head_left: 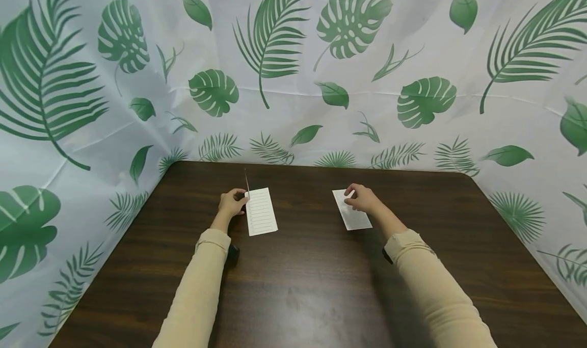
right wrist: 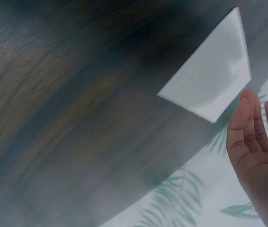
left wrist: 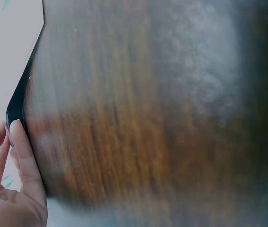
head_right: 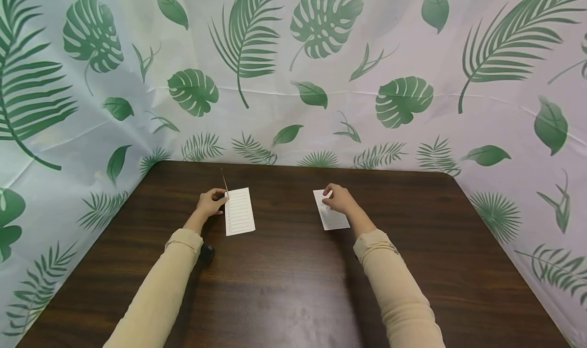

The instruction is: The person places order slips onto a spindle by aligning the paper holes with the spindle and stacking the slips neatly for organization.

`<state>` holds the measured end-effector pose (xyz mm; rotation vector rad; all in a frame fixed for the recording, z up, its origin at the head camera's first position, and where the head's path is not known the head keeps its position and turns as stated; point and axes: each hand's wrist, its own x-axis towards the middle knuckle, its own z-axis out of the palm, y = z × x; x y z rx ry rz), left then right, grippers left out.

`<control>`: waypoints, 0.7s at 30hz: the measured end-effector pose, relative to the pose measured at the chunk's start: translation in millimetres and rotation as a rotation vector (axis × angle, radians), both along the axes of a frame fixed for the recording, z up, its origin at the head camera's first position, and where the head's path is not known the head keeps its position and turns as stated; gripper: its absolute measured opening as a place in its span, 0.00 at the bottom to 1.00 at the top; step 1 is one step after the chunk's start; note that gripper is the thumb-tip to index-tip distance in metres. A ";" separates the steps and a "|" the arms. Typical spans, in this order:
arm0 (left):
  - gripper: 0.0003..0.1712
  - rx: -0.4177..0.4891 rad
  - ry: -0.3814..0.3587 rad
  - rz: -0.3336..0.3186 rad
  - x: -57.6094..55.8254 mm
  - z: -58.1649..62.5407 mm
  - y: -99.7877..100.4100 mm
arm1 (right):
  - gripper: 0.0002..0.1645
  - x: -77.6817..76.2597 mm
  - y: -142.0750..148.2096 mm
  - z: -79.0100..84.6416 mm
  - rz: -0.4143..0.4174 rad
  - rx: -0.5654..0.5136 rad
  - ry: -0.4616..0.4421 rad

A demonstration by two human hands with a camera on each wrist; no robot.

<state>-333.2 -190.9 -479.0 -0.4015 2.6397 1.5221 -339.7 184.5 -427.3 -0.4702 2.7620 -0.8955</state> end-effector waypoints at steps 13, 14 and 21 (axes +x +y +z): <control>0.18 -0.003 0.026 0.006 1.1 -0.7 -1.0 | 0.40 -5.2 40.1 -13.4 0.216 0.206 0.073; 0.18 -0.007 0.025 0.003 1.9 0.0 -0.6 | 0.43 -4.3 42.5 -13.7 0.233 0.207 0.055; 0.18 -0.023 0.007 0.012 -3.9 -5.2 -3.6 | 0.61 1.4 47.0 -16.8 0.241 0.242 -0.111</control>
